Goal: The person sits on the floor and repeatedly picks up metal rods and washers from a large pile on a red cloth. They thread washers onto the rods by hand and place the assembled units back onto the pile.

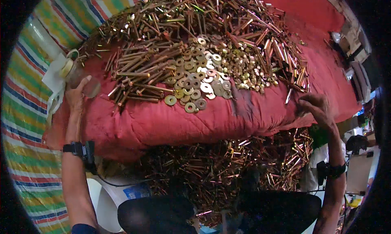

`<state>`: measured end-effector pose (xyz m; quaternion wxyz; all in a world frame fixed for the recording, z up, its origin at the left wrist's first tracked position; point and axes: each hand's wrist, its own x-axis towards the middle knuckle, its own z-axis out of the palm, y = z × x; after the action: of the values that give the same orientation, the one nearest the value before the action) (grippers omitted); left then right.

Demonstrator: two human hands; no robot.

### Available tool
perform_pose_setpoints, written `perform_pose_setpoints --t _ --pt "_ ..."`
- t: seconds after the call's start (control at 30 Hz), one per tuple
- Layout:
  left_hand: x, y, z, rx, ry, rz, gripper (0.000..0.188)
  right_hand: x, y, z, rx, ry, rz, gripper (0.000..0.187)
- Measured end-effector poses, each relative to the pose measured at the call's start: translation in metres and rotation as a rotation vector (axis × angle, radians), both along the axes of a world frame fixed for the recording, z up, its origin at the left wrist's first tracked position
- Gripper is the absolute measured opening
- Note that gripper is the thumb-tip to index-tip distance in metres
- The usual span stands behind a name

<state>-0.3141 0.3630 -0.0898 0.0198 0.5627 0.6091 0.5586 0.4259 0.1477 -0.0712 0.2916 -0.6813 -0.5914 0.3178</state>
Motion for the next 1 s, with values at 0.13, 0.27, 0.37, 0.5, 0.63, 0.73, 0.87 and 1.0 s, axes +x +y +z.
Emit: perform_pose_setpoints --t 0.13,0.27,0.37,0.5,0.63,0.73,0.87,1.0 --pt "-0.025 0.006 -0.032 -0.373 -0.130 0.027 0.046 0.012 -0.003 -0.012 -0.012 0.042 0.064 0.033" --pt "-0.049 -0.005 -0.050 -0.395 0.016 -0.034 0.041 0.023 -0.007 -0.016 -0.078 0.015 0.073 0.037" --pt "-0.057 -0.031 -0.052 -0.373 0.048 -0.071 0.039 0.026 -0.012 -0.018 -0.049 0.054 0.052 0.035" --pt "-0.054 -0.059 -0.046 -0.367 0.081 -0.093 0.035 0.026 -0.017 -0.022 -0.016 -0.007 0.044 0.032" --pt "-0.055 -0.076 -0.041 -0.367 0.103 -0.106 0.031 0.030 -0.022 -0.030 0.025 -0.074 0.041 0.030" --pt "-0.058 -0.083 -0.041 -0.372 0.116 -0.110 0.029 0.033 -0.022 -0.037 0.060 -0.129 0.039 0.028" --pt "-0.052 -0.086 -0.044 -0.383 0.111 -0.126 0.026 0.034 -0.019 -0.047 0.110 -0.220 0.043 0.026" --pt "-0.048 -0.082 -0.046 -0.409 0.105 -0.139 0.024 0.036 -0.016 -0.061 0.172 -0.324 0.054 0.024"
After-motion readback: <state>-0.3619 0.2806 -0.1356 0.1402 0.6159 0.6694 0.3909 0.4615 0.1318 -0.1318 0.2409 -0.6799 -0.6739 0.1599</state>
